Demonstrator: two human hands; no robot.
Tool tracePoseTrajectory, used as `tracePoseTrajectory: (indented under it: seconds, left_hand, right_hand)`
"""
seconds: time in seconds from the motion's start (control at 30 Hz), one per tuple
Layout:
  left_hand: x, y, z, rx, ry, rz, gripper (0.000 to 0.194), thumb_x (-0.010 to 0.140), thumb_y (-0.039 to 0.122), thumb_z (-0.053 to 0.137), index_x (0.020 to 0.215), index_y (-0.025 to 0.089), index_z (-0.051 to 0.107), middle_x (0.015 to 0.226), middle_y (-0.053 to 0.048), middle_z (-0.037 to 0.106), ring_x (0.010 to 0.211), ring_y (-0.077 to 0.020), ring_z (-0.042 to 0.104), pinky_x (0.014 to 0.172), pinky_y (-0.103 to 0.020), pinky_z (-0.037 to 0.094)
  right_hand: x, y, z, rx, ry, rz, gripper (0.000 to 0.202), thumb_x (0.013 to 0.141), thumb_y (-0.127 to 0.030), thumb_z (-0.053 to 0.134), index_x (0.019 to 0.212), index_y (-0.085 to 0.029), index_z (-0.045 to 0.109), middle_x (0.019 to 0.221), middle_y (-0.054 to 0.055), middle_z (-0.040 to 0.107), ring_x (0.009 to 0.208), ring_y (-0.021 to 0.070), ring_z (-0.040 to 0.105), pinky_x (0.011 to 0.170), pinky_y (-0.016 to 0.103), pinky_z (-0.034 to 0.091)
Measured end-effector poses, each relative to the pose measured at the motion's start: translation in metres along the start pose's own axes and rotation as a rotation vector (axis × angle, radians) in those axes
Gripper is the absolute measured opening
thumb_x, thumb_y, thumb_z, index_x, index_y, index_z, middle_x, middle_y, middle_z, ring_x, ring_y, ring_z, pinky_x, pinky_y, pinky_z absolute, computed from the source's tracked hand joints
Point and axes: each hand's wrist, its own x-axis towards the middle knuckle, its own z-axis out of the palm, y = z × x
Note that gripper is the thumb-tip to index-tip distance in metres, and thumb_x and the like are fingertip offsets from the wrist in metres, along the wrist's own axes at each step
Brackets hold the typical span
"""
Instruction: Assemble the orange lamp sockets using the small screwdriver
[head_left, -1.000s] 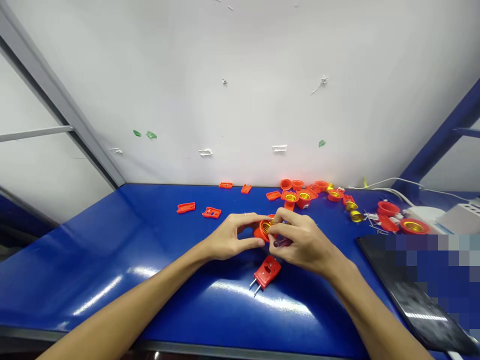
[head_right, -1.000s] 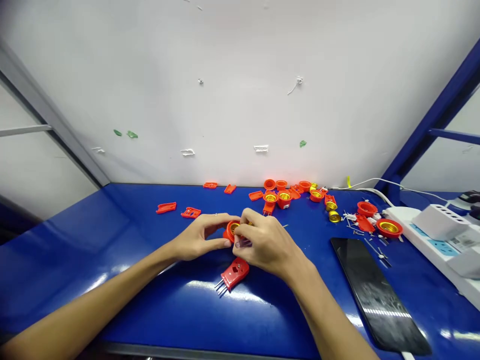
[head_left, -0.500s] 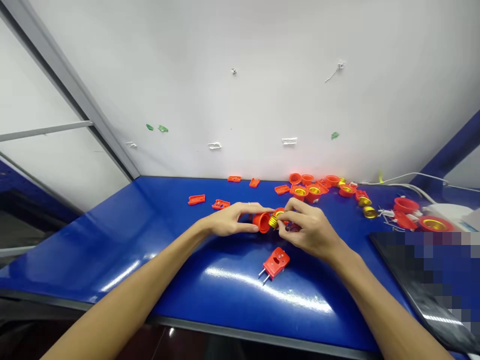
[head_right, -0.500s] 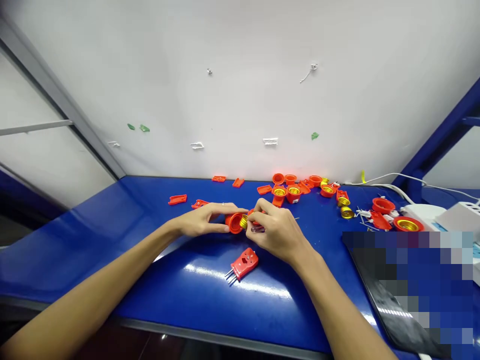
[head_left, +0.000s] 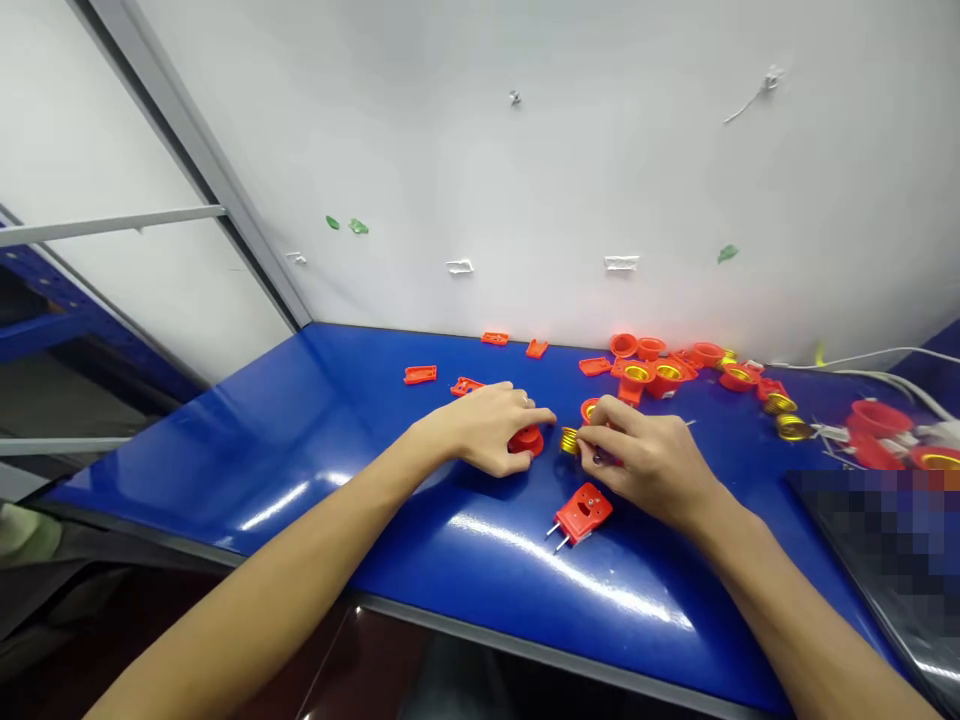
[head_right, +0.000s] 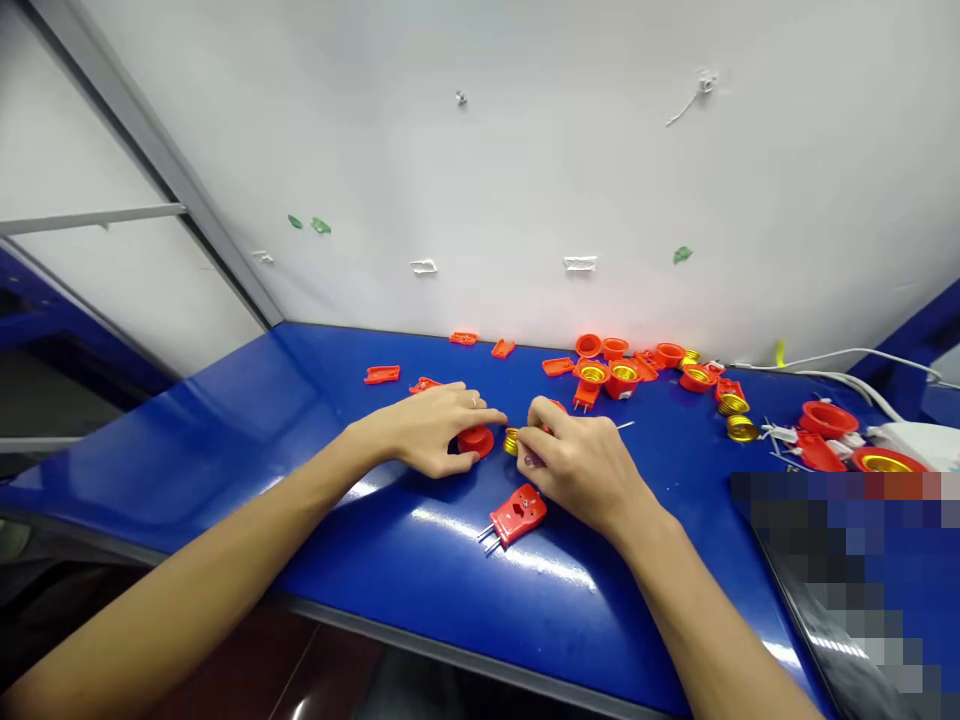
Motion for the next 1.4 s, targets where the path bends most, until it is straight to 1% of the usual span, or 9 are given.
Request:
tracePoseTrajectory:
  seconds: [0.1, 0.2, 0.33, 0.47, 0.57, 0.7, 0.8, 1.07, 1.4]
  left_hand:
    - [0.0, 0.001, -0.001, 0.017, 0.059, 0.039, 0.039, 0.083, 0.036, 0.065, 0.117, 0.018, 0.067, 0.106, -0.012, 0.063, 0.098, -0.0292, 0.058, 0.096, -0.044, 0.04]
    - [0.003, 0.005, 0.003, -0.025, 0.113, 0.103, 0.033, 0.086, 0.037, 0.066, 0.114, 0.02, 0.068, 0.115, -0.01, 0.063, 0.103, -0.0264, 0.056, 0.098, -0.041, 0.037]
    - [0.009, 0.01, 0.016, -0.113, 0.151, 0.157, 0.029, 0.09, 0.043, 0.067, 0.107, 0.02, 0.069, 0.109, -0.007, 0.067, 0.1, -0.0227, 0.057, 0.095, -0.039, 0.036]
    - [0.014, 0.01, 0.023, -0.197, 0.152, 0.172, 0.016, 0.091, 0.032, 0.069, 0.1, 0.019, 0.067, 0.094, -0.002, 0.071, 0.094, -0.02, 0.059, 0.087, -0.035, 0.038]
    - [0.014, 0.009, 0.022, -0.237, 0.152, 0.198, 0.017, 0.089, 0.028, 0.072, 0.101, 0.019, 0.065, 0.093, -0.001, 0.071, 0.092, -0.0187, 0.06, 0.086, -0.034, 0.038]
    - [0.012, 0.012, 0.02, -0.22, 0.168, 0.235, 0.02, 0.091, 0.026, 0.068, 0.108, 0.018, 0.063, 0.097, -0.006, 0.069, 0.094, -0.0216, 0.057, 0.088, -0.036, 0.039]
    - [0.011, 0.015, 0.02, -0.196, 0.167, 0.244, 0.015, 0.093, 0.024, 0.063, 0.106, 0.016, 0.062, 0.094, -0.008, 0.066, 0.092, -0.0228, 0.054, 0.087, -0.038, 0.039]
    - [0.011, 0.021, 0.018, -0.166, 0.141, 0.145, 0.013, 0.091, 0.021, 0.064, 0.102, 0.015, 0.062, 0.093, -0.008, 0.058, 0.093, -0.0241, 0.052, 0.087, -0.038, 0.04]
    - [0.015, 0.028, 0.026, -0.15, 0.181, -0.003, 0.011, 0.088, 0.019, 0.066, 0.096, 0.015, 0.06, 0.094, -0.007, 0.06, 0.092, -0.0239, 0.053, 0.085, -0.038, 0.041]
  right_hand:
    - [0.001, -0.003, -0.001, -0.026, -0.056, -0.054, 0.019, 0.089, -0.014, 0.058, 0.075, -0.018, 0.069, 0.079, 0.0, 0.065, 0.054, 0.0086, 0.046, 0.05, 0.028, 0.026]
    - [0.002, -0.005, -0.002, -0.026, -0.11, -0.099, 0.023, 0.091, -0.012, 0.055, 0.073, -0.018, 0.068, 0.076, 0.0, 0.064, 0.057, 0.0097, 0.049, 0.052, 0.028, 0.029]
    - [0.004, -0.008, -0.007, 0.0, -0.16, -0.143, 0.024, 0.092, -0.012, 0.053, 0.075, -0.018, 0.069, 0.078, 0.001, 0.066, 0.061, 0.0103, 0.054, 0.053, 0.028, 0.033]
    - [0.005, -0.01, -0.012, 0.017, -0.176, -0.142, 0.022, 0.091, -0.013, 0.055, 0.077, -0.02, 0.07, 0.082, -0.001, 0.067, 0.06, 0.0092, 0.054, 0.051, 0.027, 0.033]
    - [0.004, -0.005, -0.016, 0.004, -0.112, -0.08, 0.015, 0.088, -0.016, 0.059, 0.082, -0.02, 0.072, 0.083, -0.002, 0.067, 0.058, 0.0083, 0.053, 0.05, 0.026, 0.033]
    - [0.003, 0.004, -0.021, -0.047, 0.028, 0.007, 0.008, 0.087, -0.019, 0.064, 0.088, -0.019, 0.073, 0.081, 0.0, 0.066, 0.06, 0.0086, 0.057, 0.051, 0.025, 0.032]
    - [0.003, 0.008, -0.022, -0.063, 0.054, 0.025, 0.008, 0.086, -0.019, 0.065, 0.086, -0.018, 0.073, 0.079, 0.0, 0.066, 0.059, 0.0087, 0.057, 0.051, 0.025, 0.033]
    - [0.004, 0.009, -0.023, -0.061, 0.064, 0.054, 0.008, 0.086, -0.019, 0.065, 0.084, -0.018, 0.072, 0.079, -0.001, 0.066, 0.058, 0.0086, 0.058, 0.052, 0.025, 0.035]
    - [0.004, 0.01, -0.023, -0.063, 0.042, 0.071, 0.012, 0.088, -0.02, 0.062, 0.082, -0.018, 0.073, 0.078, 0.0, 0.066, 0.058, 0.0088, 0.057, 0.052, 0.025, 0.034]
